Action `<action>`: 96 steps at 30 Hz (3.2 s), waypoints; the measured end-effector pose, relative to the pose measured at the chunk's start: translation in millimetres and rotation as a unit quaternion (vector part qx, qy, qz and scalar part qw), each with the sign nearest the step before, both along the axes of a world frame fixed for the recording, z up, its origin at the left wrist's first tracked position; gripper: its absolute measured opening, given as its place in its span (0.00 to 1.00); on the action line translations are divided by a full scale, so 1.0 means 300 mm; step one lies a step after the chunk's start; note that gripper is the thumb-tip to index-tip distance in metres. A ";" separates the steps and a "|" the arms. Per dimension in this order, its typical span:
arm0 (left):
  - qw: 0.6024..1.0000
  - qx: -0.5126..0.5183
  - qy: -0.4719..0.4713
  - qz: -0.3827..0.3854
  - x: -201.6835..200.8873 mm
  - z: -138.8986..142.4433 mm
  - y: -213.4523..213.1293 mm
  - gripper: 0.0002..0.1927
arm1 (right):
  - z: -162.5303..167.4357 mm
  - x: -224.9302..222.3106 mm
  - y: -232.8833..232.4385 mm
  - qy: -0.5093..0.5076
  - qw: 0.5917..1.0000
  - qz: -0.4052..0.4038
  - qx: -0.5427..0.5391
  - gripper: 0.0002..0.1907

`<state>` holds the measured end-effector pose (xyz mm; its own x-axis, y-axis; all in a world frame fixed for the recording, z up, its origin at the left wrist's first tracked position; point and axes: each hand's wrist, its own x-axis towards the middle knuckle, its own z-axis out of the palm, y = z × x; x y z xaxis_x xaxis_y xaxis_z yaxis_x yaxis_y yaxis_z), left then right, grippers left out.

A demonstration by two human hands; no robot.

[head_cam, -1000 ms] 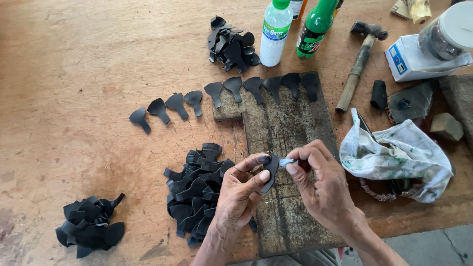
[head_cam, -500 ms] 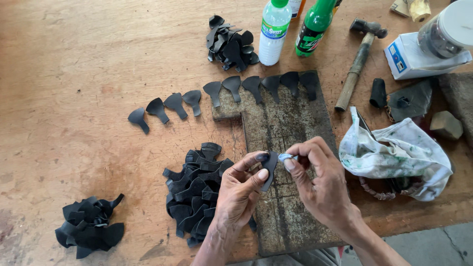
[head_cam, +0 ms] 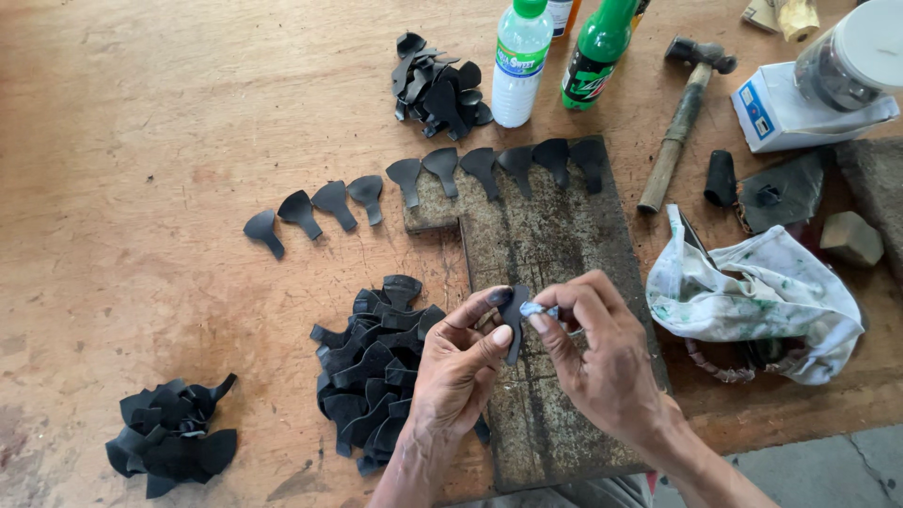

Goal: The person picks up black rubber shoe components one at a time and rubs a glue stick over their surface, then places the treated pieces in rows on the workbench. They work through a pile of the components, arranging finished pieces alongside untreated ones.

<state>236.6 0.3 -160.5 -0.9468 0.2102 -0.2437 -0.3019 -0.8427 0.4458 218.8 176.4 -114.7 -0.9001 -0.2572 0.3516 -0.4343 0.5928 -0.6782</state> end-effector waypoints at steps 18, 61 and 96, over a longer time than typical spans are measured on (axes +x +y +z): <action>1.000 -0.002 0.028 0.012 0.004 -0.008 -0.011 0.26 | 0.008 0.012 -0.008 -0.028 0.999 0.023 0.002 0.09; 0.869 -0.461 0.154 -0.088 -0.286 0.193 0.088 0.20 | 0.077 -0.013 0.184 -0.117 0.992 0.034 -0.043 0.09; 0.690 -0.656 0.304 0.020 -0.233 0.325 -0.037 0.08 | -0.041 -0.105 0.142 0.033 0.973 0.072 0.218 0.09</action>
